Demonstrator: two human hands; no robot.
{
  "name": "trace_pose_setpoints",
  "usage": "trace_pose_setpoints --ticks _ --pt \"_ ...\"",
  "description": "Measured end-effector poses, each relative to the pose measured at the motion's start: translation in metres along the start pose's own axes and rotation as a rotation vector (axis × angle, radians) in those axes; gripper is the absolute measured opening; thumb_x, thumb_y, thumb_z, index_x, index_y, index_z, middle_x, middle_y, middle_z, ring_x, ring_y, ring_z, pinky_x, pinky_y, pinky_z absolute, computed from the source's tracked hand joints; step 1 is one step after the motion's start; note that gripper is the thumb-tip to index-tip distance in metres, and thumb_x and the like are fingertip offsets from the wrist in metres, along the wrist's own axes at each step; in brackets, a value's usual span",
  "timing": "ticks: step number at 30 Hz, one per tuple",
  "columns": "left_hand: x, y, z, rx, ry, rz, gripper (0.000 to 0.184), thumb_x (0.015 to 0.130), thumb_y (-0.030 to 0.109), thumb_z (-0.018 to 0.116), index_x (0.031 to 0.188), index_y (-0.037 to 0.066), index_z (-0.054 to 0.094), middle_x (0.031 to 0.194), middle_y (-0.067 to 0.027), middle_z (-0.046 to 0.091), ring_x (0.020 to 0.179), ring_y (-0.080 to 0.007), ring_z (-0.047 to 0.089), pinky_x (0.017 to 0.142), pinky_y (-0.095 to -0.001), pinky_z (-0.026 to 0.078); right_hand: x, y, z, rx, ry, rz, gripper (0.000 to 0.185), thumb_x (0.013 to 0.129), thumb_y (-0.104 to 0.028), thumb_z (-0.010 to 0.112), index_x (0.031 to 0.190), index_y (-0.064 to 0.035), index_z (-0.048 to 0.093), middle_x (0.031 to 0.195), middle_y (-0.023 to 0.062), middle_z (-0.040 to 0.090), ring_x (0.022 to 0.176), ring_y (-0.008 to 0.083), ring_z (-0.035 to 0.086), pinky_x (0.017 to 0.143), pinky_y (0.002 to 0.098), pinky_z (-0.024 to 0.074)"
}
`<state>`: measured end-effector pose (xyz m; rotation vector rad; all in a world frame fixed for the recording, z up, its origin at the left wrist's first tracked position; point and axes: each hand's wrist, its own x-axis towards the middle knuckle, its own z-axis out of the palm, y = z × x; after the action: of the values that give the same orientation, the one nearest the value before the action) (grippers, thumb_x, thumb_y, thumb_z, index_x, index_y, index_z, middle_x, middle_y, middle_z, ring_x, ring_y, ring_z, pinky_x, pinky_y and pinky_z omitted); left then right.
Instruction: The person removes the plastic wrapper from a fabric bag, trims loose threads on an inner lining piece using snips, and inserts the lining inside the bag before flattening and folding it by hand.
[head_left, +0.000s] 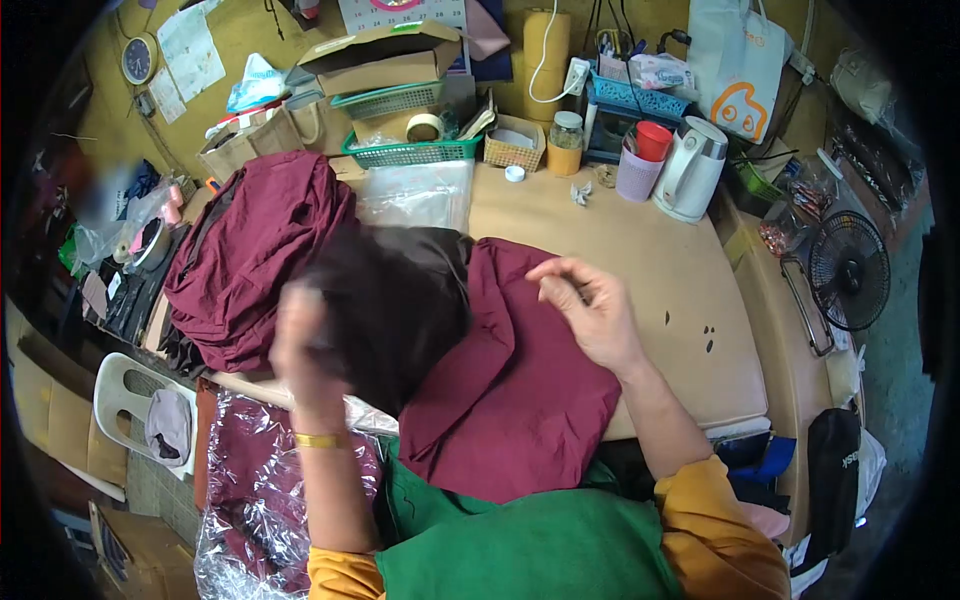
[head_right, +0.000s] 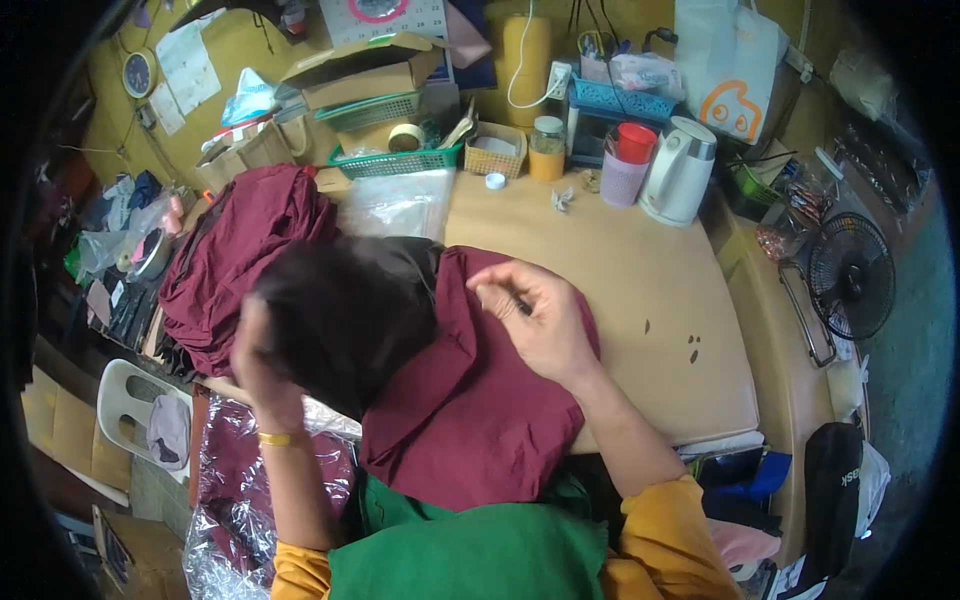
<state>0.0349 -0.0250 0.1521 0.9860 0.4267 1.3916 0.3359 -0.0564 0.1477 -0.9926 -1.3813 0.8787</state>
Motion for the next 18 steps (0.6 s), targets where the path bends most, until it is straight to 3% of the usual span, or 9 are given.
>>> trace_pose_setpoints --ticks 2,3,4,6,9,13,17,18 --pt "-0.005 -0.023 0.057 0.665 -0.566 0.008 0.019 0.092 0.024 0.064 0.098 0.005 0.064 0.135 -0.0163 0.057 0.129 -0.0327 0.05 0.106 -0.0582 0.034 0.001 -0.021 0.003 0.02 0.056 -0.058 0.014 0.094 -0.01 0.067 0.103 0.0006 0.069 0.091 0.0007 0.066 0.082 0.0047 0.058 0.074 0.0219 0.0478" --pt "-0.015 -0.042 0.083 0.936 -0.9 0.082 0.017 0.09 0.023 0.065 0.091 0.006 0.065 0.139 -0.016 0.054 0.135 -0.0347 0.045 0.108 -0.0642 0.03 0.001 -0.03 0.0 -0.148 0.013 -0.172 0.014 0.092 -0.01 0.068 0.104 -0.0012 0.07 0.09 0.0016 0.065 0.08 0.006 0.059 0.072 0.0224 0.0475" --pt "-0.032 -0.062 0.103 1.159 -1.079 0.04 0.018 0.09 0.025 0.063 0.086 0.007 0.064 0.147 -0.0162 0.048 0.138 -0.0425 0.039 0.11 -0.0694 0.019 0.002 -0.032 -0.002 -0.314 -0.032 -0.29 0.015 0.091 -0.009 0.07 0.104 -0.0029 0.07 0.089 0.0025 0.064 0.079 0.0073 0.059 0.07 0.0229 0.0472" --pt "-0.067 -0.118 0.091 1.269 -1.231 -0.156 0.016 0.089 0.024 0.064 0.086 0.008 0.065 0.157 -0.0142 0.033 0.145 -0.0442 0.026 0.106 -0.0785 0.008 0.004 -0.012 0.001 -0.447 -0.147 -0.265 0.022 0.083 -0.013 0.076 0.104 -0.0076 0.072 0.088 0.008 0.063 0.076 0.0215 0.064 0.068 0.0325 0.0506" --pt "-0.091 -0.147 0.064 1.173 -1.22 -0.127 0.016 0.089 0.024 0.065 0.086 0.009 0.065 0.162 -0.011 0.024 0.15 -0.04 0.015 0.11 -0.0745 0.004 0.014 0.043 -0.022 -0.942 -0.204 -0.135 0.026 0.078 -0.024 0.078 0.1 -0.0099 0.072 0.098 0.0112 0.066 0.092 0.0307 0.066 0.08 0.0386 0.0532" --pt "-0.103 -0.148 0.059 1.226 -1.259 -0.127 0.015 0.088 0.024 0.065 0.086 0.009 0.065 0.164 -0.009 0.017 0.152 -0.037 0.006 0.112 -0.072 0.002 0.059 0.138 -0.099 -1.017 0.272 0.109 0.03 0.087 -0.026 0.068 0.112 -0.0091 0.069 0.111 0.0173 0.067 0.102 0.0346 0.065 0.089 0.043 0.0503" --pt "-0.104 -0.152 0.053 1.165 -1.219 -0.102 0.012 0.087 0.021 0.065 0.085 0.009 0.064 0.164 -0.0091 0.018 0.152 -0.0363 0.005 0.114 -0.0692 -0.001 0.078 0.179 -0.137 -1.089 0.259 0.236 0.033 0.087 -0.022 0.068 0.117 -0.007 0.066 0.11 0.0185 0.066 0.101 0.0351 0.063 0.088 0.0398 0.0504" --pt "-0.104 -0.152 0.053 1.156 -1.212 -0.108 0.011 0.086 0.02 0.065 0.084 0.009 0.064 0.164 -0.009 0.018 0.152 -0.0362 0.005 0.114 -0.0689 -0.001 0.079 0.165 -0.127 -1.229 0.29 0.112 0.038 0.087 -0.027 0.068 0.119 -0.0067 0.064 0.112 0.0188 0.065 0.103 0.0368 0.062 0.091 0.0428 0.0491"
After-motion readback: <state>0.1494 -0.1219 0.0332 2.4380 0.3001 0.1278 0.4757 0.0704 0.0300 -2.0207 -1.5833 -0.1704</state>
